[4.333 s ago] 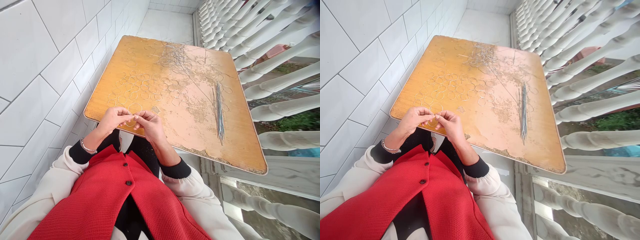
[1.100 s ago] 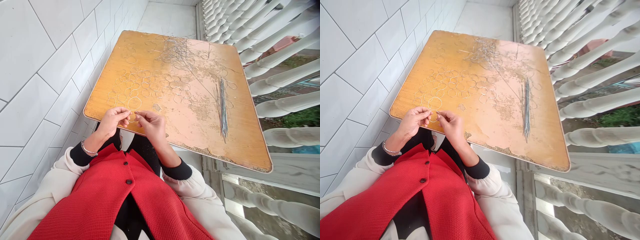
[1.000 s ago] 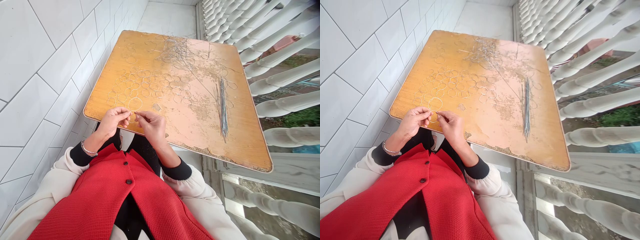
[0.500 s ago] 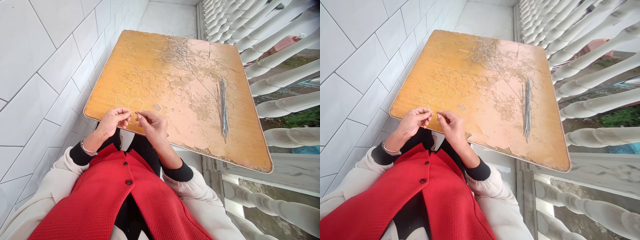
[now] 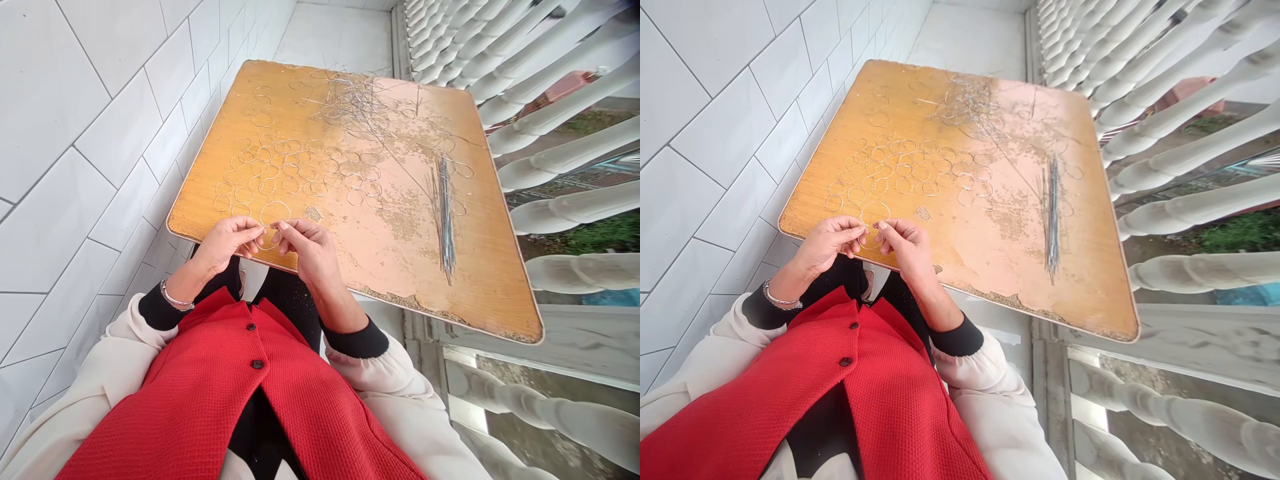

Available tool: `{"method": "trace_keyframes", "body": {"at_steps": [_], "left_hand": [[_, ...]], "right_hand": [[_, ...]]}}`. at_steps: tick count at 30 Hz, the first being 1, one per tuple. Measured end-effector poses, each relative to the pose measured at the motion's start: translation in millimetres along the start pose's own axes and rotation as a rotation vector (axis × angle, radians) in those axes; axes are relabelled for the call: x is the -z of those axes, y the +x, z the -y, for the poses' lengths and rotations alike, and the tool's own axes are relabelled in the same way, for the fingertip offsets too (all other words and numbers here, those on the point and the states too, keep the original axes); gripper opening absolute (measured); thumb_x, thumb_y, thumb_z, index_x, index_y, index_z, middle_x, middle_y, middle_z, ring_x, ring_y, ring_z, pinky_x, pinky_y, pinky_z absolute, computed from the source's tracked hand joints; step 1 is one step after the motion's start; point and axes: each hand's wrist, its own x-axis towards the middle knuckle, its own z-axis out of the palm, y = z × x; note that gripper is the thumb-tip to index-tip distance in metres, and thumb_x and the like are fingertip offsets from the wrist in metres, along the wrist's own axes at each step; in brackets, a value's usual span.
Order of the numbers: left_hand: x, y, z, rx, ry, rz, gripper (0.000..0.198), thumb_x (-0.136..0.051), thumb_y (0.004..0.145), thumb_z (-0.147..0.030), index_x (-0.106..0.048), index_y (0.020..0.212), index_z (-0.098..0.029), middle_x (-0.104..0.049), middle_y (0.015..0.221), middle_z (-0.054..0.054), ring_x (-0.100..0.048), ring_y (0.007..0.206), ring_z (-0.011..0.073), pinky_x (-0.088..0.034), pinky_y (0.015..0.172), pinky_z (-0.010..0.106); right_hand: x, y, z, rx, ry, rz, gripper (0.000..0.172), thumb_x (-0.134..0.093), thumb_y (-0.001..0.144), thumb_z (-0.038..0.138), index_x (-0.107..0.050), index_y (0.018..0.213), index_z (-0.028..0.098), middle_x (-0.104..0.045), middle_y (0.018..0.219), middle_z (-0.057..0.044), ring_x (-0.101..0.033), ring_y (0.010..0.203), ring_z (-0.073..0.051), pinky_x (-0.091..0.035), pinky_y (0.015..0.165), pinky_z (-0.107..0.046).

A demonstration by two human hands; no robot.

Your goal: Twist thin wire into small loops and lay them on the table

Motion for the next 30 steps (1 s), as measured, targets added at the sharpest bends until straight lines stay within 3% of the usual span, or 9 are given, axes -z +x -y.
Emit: {"method": "trace_keyframes", "body": {"at_steps": [5, 13, 17, 20, 23, 25, 27, 30], "left_hand": [[-0.2, 1, 0, 0.021, 0.080, -0.022, 0.012, -0.069, 0.083, -0.023, -0.065, 0.077, -0.014, -0.065, 0.070, 0.000, -0.057, 0.053, 0.0052, -0.045, 0.048, 0.016], [13.8, 3, -2, -0.205, 0.256, -0.307, 0.011, -0.066, 0.083, -0.020, -0.068, 0.092, -0.015, -0.069, 0.082, 0.001, -0.059, 0.058, 0.0053, -0.045, 0.051, 0.015], [17.1, 5, 2, -0.233, 0.319, -0.313, 0.012, -0.064, 0.083, -0.021, -0.068, 0.093, -0.016, -0.071, 0.084, 0.002, -0.060, 0.059, 0.0060, -0.046, 0.053, 0.016], [17.0, 6, 6, -0.247, 0.361, -0.316, 0.012, -0.063, 0.083, -0.020, -0.068, 0.093, -0.016, -0.071, 0.085, 0.002, -0.059, 0.058, 0.0065, -0.047, 0.054, 0.017], [17.9, 5, 10, -0.339, 0.445, -0.310, 0.012, -0.061, 0.085, -0.021, -0.069, 0.094, -0.018, -0.071, 0.087, 0.003, -0.060, 0.062, 0.0089, -0.049, 0.060, 0.021], [18.5, 3, 14, -0.437, 0.586, -0.309, 0.013, -0.059, 0.088, -0.022, -0.070, 0.094, -0.020, -0.070, 0.088, 0.004, -0.061, 0.068, 0.0116, -0.051, 0.068, 0.024], [18.3, 1, 18, -0.528, 0.764, -0.308, 0.015, -0.057, 0.090, -0.022, -0.071, 0.095, -0.020, -0.070, 0.091, 0.006, -0.063, 0.078, 0.0150, -0.050, 0.077, 0.028], [17.3, -1, 23, -0.634, 0.964, -0.310, 0.019, -0.054, 0.092, -0.020, -0.071, 0.097, -0.019, -0.072, 0.102, 0.011, -0.065, 0.094, 0.0209, -0.049, 0.089, 0.034]], "right_hand": [[2, 6, -5, -0.029, 0.013, -0.012, 0.031, -0.077, 0.071, 0.047, -0.065, 0.063, 0.020, -0.062, 0.059, 0.001, -0.047, 0.047, -0.008, -0.040, 0.049, -0.023], [10, 48, -5, -0.200, -0.062, 0.024, 0.030, -0.080, 0.073, 0.036, -0.063, 0.058, 0.015, -0.064, 0.056, -0.002, -0.050, 0.041, -0.006, -0.045, 0.042, -0.019], [8, 61, 4, -0.327, -0.141, 0.035, 0.028, -0.078, 0.078, 0.026, -0.064, 0.058, 0.014, -0.067, 0.056, -0.004, -0.055, 0.038, -0.007, -0.049, 0.040, -0.019], [14, 59, 11, -0.345, -0.122, 0.054, 0.018, -0.081, 0.076, 0.026, -0.070, 0.071, 0.013, -0.072, 0.065, -0.007, -0.062, 0.044, -0.011, -0.054, 0.042, -0.021], [29, 48, 14, -0.227, -0.176, 0.069, 0.026, -0.082, 0.073, 0.029, -0.074, 0.091, 0.012, -0.075, 0.076, -0.009, -0.068, 0.051, -0.015, -0.058, 0.047, -0.027], [39, 40, 13, -0.098, -0.388, 0.060, 0.028, -0.078, 0.076, 0.028, -0.075, 0.100, 0.013, -0.076, 0.084, -0.010, -0.069, 0.054, -0.017, -0.060, 0.055, -0.032], [46, 34, 10, 0.110, -0.672, 0.067, 0.026, -0.072, 0.080, 0.024, -0.075, 0.104, 0.016, -0.076, 0.099, -0.012, -0.071, 0.065, -0.020, -0.061, 0.068, -0.039], [51, 36, 5, 0.462, -0.989, 0.192, 0.030, -0.066, 0.083, 0.020, -0.075, 0.112, 0.019, -0.069, 0.126, -0.014, -0.069, 0.100, -0.030, -0.056, 0.092, -0.049]]}}
